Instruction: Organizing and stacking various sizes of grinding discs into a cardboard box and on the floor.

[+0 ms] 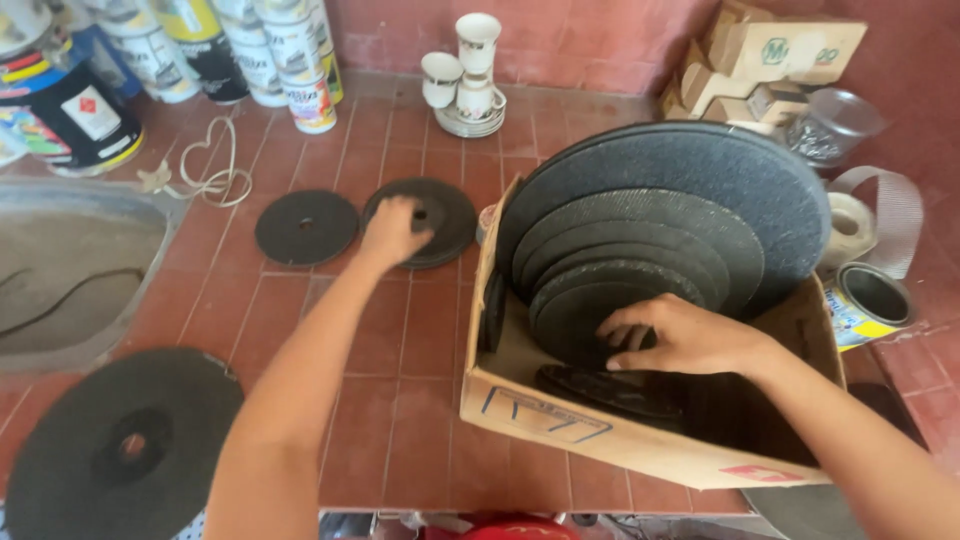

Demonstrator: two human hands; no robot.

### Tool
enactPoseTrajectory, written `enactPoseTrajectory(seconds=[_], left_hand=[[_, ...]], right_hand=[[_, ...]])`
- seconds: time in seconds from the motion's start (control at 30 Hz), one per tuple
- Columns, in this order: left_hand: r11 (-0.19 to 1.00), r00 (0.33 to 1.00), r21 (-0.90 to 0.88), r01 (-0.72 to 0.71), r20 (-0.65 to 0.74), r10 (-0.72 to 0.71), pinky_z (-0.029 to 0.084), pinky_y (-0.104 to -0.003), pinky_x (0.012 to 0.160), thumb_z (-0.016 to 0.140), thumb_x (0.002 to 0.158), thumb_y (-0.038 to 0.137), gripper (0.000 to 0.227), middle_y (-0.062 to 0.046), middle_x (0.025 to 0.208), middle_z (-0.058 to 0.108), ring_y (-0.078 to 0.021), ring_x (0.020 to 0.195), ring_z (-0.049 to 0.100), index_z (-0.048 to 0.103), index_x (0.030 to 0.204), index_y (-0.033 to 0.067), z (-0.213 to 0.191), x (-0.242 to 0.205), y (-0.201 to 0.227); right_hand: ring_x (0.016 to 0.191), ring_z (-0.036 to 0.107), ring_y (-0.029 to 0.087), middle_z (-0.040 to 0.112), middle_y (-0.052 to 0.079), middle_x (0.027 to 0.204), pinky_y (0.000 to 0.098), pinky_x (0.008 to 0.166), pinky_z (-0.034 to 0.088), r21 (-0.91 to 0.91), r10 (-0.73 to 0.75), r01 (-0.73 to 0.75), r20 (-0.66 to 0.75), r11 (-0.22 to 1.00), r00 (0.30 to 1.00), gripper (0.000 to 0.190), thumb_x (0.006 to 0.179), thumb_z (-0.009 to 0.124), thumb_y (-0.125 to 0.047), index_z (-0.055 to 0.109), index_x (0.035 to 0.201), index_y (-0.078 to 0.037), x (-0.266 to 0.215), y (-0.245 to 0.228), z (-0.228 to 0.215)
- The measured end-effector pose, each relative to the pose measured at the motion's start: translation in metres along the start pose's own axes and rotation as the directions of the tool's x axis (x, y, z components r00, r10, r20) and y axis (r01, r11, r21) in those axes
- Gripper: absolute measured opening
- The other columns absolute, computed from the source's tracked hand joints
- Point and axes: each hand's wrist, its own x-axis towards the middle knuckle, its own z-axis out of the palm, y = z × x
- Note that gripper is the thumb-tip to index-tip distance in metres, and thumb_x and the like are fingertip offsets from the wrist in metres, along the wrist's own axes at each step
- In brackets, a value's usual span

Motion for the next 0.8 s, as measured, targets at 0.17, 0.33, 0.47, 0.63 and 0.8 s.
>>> enactPoseTrajectory(seconds=[0.17,0.33,0.47,0.63,0.8], left_hand=[[0.990,0.975,0.134,0.036,0.213,-0.065,0.029,-0.063,0.117,0.081,0.081,0.048,0.085,-0.019,0.148,0.056,-0.0349,0.148,0.039,0.052,0.147,0.0027,0.019,0.003,0.007],[0.984,0.952,0.172,0.055,0.289,-0.104,0.012,-0.070,0.123,0.086,0.074,0.055,0.102,-0.015,0.155,0.052,-0.0313,0.153,0.034,0.045,0.152,0.0045,0.039,0.025,-0.005],[0.985,0.955,0.165,0.045,0.283,-0.091,0.009,-0.071,0.124,0.092,0.067,0.054,0.110,-0.018,0.148,0.060,-0.0316,0.147,0.044,0.043,0.153,0.0054,0.041,0.035,-0.009],[0.990,0.970,0.123,0.073,0.222,-0.099,-0.006,-0.068,0.123,0.096,0.063,0.047,0.112,-0.018,0.145,0.062,-0.0315,0.148,0.042,0.043,0.153,0.0065,0.034,0.031,-0.007],[0.981,1.000,0.191,-0.023,-0.013,0.025,-0.010,-0.064,0.123,0.097,0.058,0.047,0.116,-0.018,0.145,0.061,-0.0310,0.149,0.037,0.039,0.150,0.0061,-0.002,0.024,0.008]], right_hand=[[0.085,0.084,0.031,0.082,0.020,0.097,0.0415,0.062,0.068,0.006,-0.007,0.007,-0.094,1.000,0.996,0.038,0.084,0.081,-0.025,0.076,0.116,-0.006,0.003,0.005,-0.004],[0.080,0.083,0.028,0.082,0.015,0.093,0.0385,0.059,0.067,-0.029,0.008,-0.012,-0.141,1.000,0.990,0.034,0.085,0.079,-0.025,0.075,0.115,-0.008,0.003,0.010,-0.009],[0.077,0.082,0.028,0.082,0.016,0.092,0.0378,0.059,0.066,-0.043,0.005,-0.014,-0.198,0.999,0.980,0.036,0.086,0.078,-0.023,0.072,0.117,-0.005,0.002,0.010,-0.013],[0.076,0.082,0.027,0.082,0.017,0.091,0.0363,0.060,0.066,-0.023,0.039,-0.046,-0.259,0.999,0.965,0.040,0.087,0.078,-0.021,0.070,0.121,-0.002,-0.004,-0.005,-0.015],[0.074,0.081,0.030,0.081,0.018,0.089,0.0397,0.058,0.065,-0.048,-0.046,0.031,-0.373,0.998,0.927,0.040,0.085,0.078,-0.018,0.070,0.120,0.000,-0.004,-0.010,-0.016]])
